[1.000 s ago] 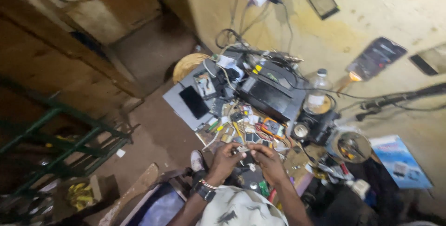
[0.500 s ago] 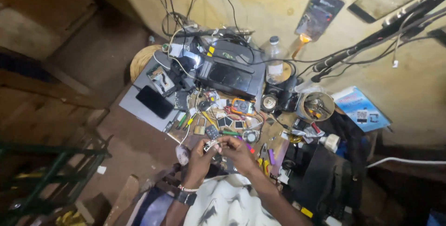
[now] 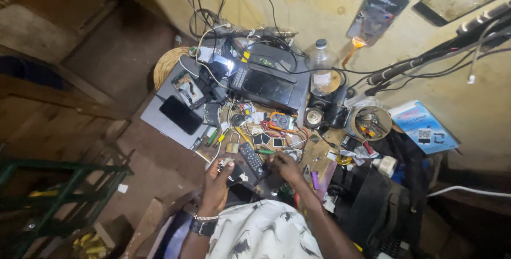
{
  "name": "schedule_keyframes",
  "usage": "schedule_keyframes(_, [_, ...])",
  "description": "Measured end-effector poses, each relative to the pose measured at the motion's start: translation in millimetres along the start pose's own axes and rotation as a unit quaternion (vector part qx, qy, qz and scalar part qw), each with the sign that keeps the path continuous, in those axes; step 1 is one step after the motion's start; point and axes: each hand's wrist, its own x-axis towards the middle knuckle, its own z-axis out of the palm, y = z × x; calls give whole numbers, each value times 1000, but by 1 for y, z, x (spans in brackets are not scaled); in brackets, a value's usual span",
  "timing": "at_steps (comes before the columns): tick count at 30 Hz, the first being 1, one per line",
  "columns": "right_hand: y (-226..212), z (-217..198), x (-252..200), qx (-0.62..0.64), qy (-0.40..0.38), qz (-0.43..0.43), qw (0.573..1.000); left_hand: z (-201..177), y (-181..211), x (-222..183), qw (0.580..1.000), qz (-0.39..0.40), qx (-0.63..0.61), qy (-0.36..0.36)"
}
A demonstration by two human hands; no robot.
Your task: Searching for and inspecting small electronic components on a cluttered workbench for mobile phone repair.
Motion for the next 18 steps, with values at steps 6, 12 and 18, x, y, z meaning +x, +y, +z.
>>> schedule_keyframes(6, [22,-16,74,-229,124,-216,941,2,23,-11,996,-19,-88,-22])
schedule_keyframes(12, [-3,-11,132,-417,123,-287,853,-6,12,-8,993,-12,-116,-7])
schedule_keyframes(18, [-16,-11,131,-633,79,-168,751,-2,19,-18,991,-72,-88,78])
